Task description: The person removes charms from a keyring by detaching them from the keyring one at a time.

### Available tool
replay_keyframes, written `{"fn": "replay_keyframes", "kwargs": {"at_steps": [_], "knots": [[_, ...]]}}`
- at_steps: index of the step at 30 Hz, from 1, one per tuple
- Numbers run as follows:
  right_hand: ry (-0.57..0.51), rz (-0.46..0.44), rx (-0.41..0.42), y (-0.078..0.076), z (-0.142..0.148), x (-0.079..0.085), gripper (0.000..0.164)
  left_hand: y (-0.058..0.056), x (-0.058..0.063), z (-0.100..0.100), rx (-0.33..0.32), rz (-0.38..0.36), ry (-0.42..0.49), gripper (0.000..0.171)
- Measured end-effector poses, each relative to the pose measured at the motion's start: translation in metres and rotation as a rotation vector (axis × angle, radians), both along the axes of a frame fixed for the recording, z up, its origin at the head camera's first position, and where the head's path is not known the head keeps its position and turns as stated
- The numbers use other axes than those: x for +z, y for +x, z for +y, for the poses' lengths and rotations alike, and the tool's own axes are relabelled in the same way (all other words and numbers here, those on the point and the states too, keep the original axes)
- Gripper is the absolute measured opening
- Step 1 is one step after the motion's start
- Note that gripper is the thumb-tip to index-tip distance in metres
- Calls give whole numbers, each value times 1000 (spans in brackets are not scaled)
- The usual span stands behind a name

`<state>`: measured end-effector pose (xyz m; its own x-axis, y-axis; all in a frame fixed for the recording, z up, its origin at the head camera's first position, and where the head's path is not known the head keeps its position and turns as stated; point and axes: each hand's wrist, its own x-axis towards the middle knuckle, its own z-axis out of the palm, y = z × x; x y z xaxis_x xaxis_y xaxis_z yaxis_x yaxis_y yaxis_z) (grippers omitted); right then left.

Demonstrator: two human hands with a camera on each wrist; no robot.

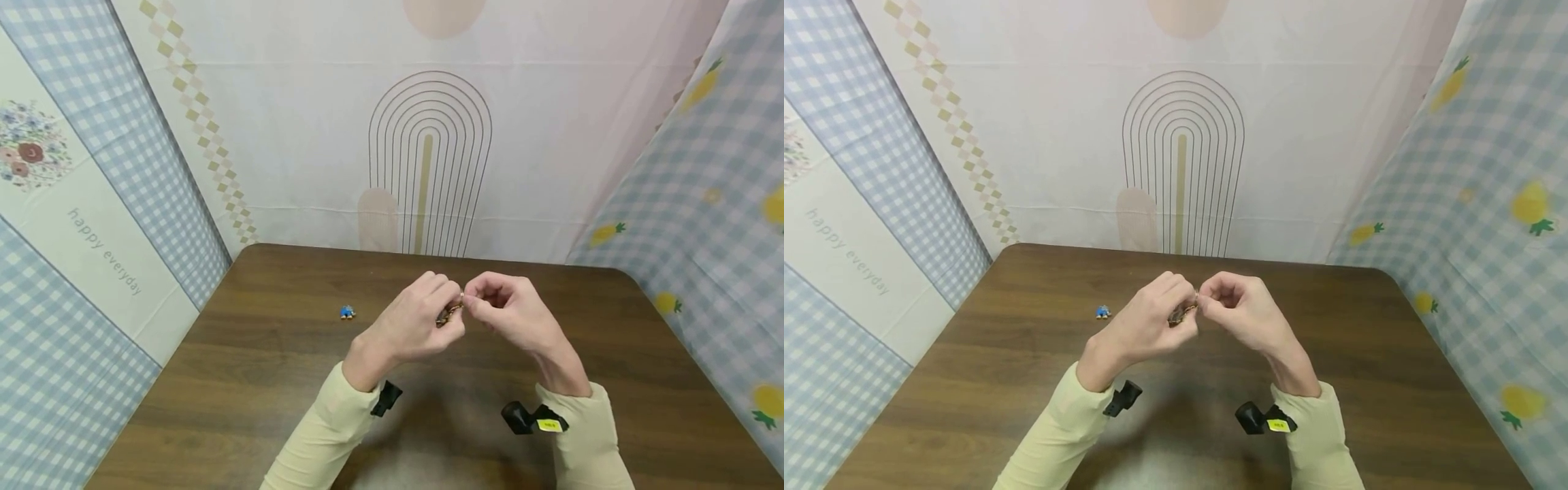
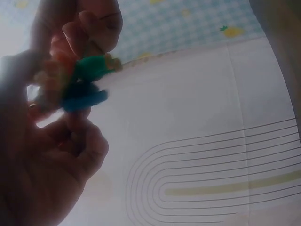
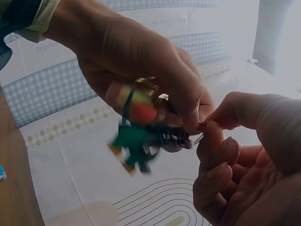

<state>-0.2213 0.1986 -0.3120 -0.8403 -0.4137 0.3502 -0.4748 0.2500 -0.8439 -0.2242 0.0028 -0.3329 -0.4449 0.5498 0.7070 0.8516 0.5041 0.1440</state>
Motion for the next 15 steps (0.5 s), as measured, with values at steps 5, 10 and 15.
{"fn": "replay_keyframes", "kwargs": {"at_steps": [5, 10, 15], "knots": [[-92, -44, 35, -5, 4, 2, 8, -4, 2, 0, 6, 5, 0, 5], [-153, -67, 70, -9, 8, 1, 8, -7, 3, 0, 31, 13, -20, 4], [-137, -56, 60, -13, 11, 0, 10, -10, 2, 3, 61, 33, -30, 6]]}}
